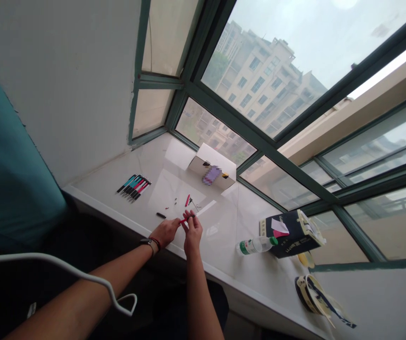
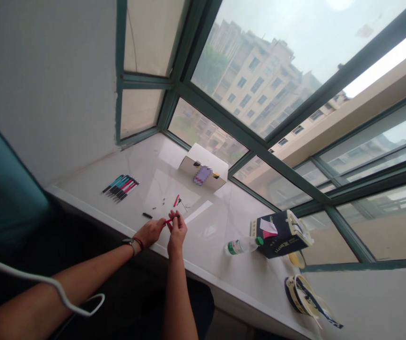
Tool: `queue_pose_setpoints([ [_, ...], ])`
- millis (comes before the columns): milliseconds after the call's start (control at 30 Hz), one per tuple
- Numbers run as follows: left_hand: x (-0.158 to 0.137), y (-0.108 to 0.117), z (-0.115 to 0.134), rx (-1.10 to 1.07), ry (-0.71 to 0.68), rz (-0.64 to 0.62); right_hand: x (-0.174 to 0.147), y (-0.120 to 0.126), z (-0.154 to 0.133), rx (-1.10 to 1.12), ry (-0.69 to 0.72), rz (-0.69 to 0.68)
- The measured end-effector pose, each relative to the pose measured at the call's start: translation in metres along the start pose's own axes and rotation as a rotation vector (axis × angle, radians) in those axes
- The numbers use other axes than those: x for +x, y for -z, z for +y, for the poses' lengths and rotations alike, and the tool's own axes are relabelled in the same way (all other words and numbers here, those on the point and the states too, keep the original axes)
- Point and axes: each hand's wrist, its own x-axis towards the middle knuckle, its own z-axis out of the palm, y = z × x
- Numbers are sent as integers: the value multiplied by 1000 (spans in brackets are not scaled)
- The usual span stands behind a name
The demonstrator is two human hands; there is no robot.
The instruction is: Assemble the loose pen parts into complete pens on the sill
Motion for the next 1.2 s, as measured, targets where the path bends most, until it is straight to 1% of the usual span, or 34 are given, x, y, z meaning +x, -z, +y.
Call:
queue_pose_setpoints([
  [200, 0, 0, 0, 60, 12, -21, 6, -3, 11, -26, -2, 190],
  [333, 0, 0, 1, 68, 10, -36, 7, 0, 14, -10, 1, 217],
  [433, -1, -1, 0, 52, -4, -43, 8, 2, 14, -40, 5, 223],
  [567, 0, -4, -3, 41, -7, -47, 14, -4, 18, -64, 12, 288],
  [633, 0, -4, -4, 39, 20, -42, 15, -8, 20, -60, 12, 280],
  [733, 0, -4, -5, 19, 53, -35, 14, -7, 22, -78, 50, 209],
  [800, -1, -3, -4, -1, 57, -35, 12, -2, 20, -107, 52, 183],
  [1000, -1, -1, -3, -32, 77, -56, 10, 18, 13, -153, -35, 106],
  [1100, -1, 2, -3, -82, 84, -66, 9, 26, 18, -126, -47, 103],
  [1200, -1, 4, -3, -190, 114, -52, 6, 35, 29, -102, -85, 120],
])
